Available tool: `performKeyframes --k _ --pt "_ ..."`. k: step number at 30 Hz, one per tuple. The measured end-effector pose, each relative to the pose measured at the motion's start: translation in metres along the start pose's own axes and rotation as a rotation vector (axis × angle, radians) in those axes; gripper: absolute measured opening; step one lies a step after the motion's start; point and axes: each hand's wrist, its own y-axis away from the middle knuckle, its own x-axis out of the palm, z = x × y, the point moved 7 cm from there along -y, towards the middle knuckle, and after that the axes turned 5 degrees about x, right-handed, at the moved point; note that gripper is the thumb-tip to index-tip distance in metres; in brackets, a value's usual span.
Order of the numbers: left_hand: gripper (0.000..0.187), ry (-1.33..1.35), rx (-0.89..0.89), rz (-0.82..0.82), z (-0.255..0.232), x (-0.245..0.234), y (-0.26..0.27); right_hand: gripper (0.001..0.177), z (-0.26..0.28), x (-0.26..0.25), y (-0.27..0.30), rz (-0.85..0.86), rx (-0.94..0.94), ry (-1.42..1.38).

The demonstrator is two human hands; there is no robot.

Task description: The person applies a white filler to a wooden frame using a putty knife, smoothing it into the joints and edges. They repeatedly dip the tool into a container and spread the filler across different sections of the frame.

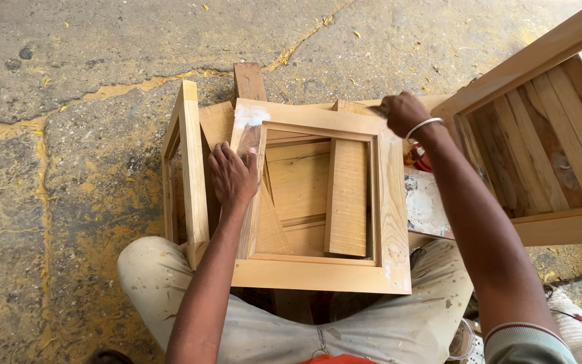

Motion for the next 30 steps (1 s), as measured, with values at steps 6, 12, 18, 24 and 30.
performKeyframes --k 6,12,18,24,30 --pt "0.077 -0.028 0.006 -0.018 -0.004 -0.006 -0.002 0.037 -0.012 0.000 0.006 -0.024 0.061 -0.025" --pt "0.073 0.025 -0.006 -0.030 -0.005 -0.011 0.004 0.017 0.001 0.019 0.016 -0.091 -0.062 -0.116" --pt "0.075 0.022 -0.003 -0.011 -0.003 -0.006 0.000 0.025 0.017 0.023 0.000 0.026 -0.147 0.114" --pt "0.078 -0.009 -0.025 0.028 -0.001 0.001 -0.004 0.018 0.017 0.031 -0.005 0.096 -0.102 0.164" --pt "0.077 0.006 -0.012 0.007 0.000 -0.002 -0.001 0.015 0.014 0.053 -0.004 0.112 -0.098 0.259"
